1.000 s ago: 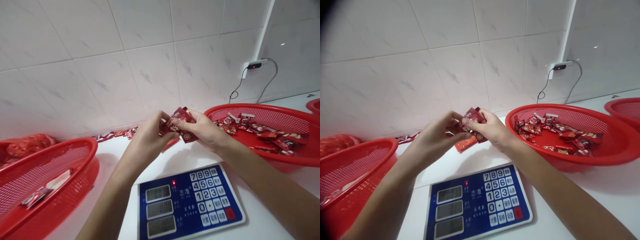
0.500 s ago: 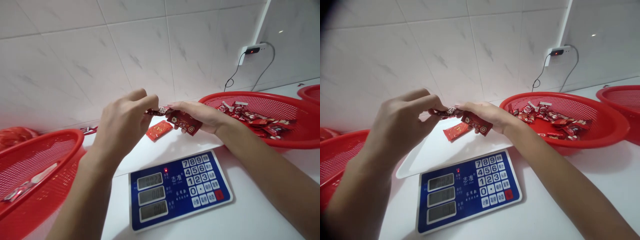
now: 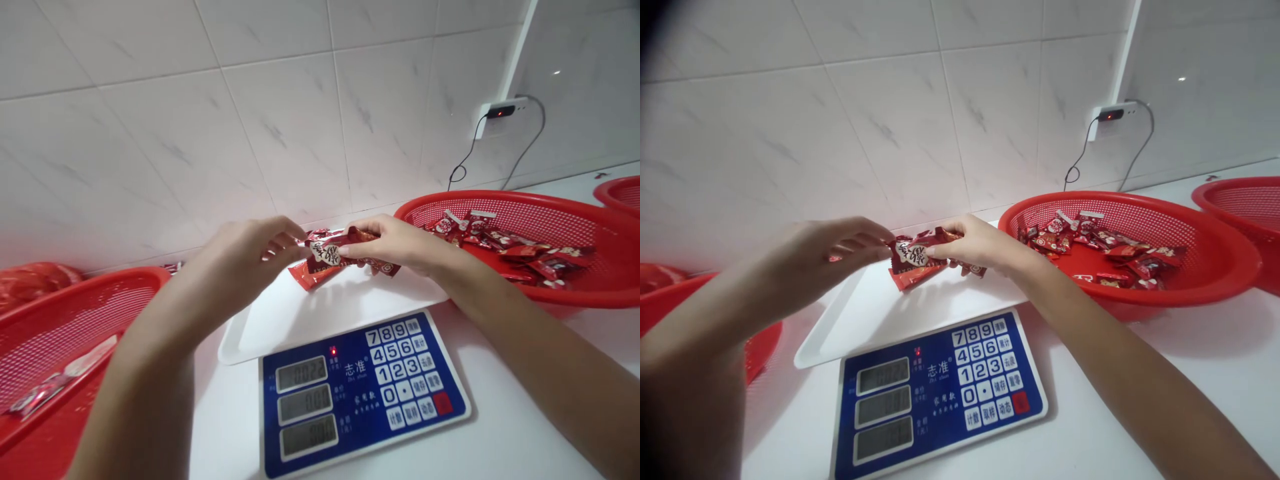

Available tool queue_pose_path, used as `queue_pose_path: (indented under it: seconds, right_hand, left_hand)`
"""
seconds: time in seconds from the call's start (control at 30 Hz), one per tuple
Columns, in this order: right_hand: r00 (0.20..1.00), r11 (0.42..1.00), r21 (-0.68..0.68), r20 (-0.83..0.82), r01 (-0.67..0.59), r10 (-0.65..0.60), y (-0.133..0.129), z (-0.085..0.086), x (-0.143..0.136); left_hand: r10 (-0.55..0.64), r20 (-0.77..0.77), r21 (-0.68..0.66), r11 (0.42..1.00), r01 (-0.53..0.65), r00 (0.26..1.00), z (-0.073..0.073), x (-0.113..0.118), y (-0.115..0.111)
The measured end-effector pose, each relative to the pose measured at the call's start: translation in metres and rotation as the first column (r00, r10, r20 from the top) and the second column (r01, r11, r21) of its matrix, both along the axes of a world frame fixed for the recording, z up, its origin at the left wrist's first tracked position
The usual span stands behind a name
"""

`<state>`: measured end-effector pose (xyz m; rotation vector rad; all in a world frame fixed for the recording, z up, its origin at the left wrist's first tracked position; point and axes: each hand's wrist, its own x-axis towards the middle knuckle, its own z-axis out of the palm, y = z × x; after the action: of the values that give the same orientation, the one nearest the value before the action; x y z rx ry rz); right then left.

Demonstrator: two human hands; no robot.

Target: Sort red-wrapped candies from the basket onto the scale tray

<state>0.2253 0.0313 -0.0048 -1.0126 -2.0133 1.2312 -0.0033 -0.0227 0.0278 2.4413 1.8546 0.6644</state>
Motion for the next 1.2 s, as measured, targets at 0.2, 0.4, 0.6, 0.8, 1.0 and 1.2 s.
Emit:
queue_pose_path:
  seconds: [0.2, 0.4, 0.6, 0.8, 1.0, 1.2]
  right_hand:
    - [0.999, 1.000, 0.022, 0.036, 0.009, -0.010, -0.001, -0.001, 0.001]
    - [0.997, 1.000, -0.023, -0.070, 0.008, -0.009, 0.001, -0.002, -0.002]
    - [0.961, 0.998, -0.043, -0.271, 0.040, -0.051, -0.002, 0.004, 0.003]
    - [0.943, 0.989, -0.138, -0.334, -0.052, 0.003, -0.003, 0.009, 0.009]
    - [0.943, 0.991, -0.121, -0.332, -0.054, 0.011, -0.001, 0.004, 0.005]
    - [0.977, 0.996, -0.083, -0.207, 0.031, -0.048, -0.004, 0.003, 0.001]
  left_hand:
    - [0.031, -0.063, -0.034, 0.999, -0.033, 0.998, -0.004, 0.013, -0.001]
    - [-0.023, 0.087, 0.040, 0.999, 0.019, 0.996, 0.001, 0.020, -0.006]
    - [-0.081, 0.335, 0.339, 0.940, -0.039, 0.939, 0.007, 0.034, -0.016]
    - [-0.184, 0.251, 0.515, 0.857, 0.029, 0.950, 0.003, 0.036, -0.015]
    - [-0.100, 0.205, 0.394, 0.919, 0.011, 0.974, 0.005, 0.027, -0.011]
    - [-0.096, 0.420, -0.016, 0.993, 0.113, 0.903, 0.003, 0.018, 0.000]
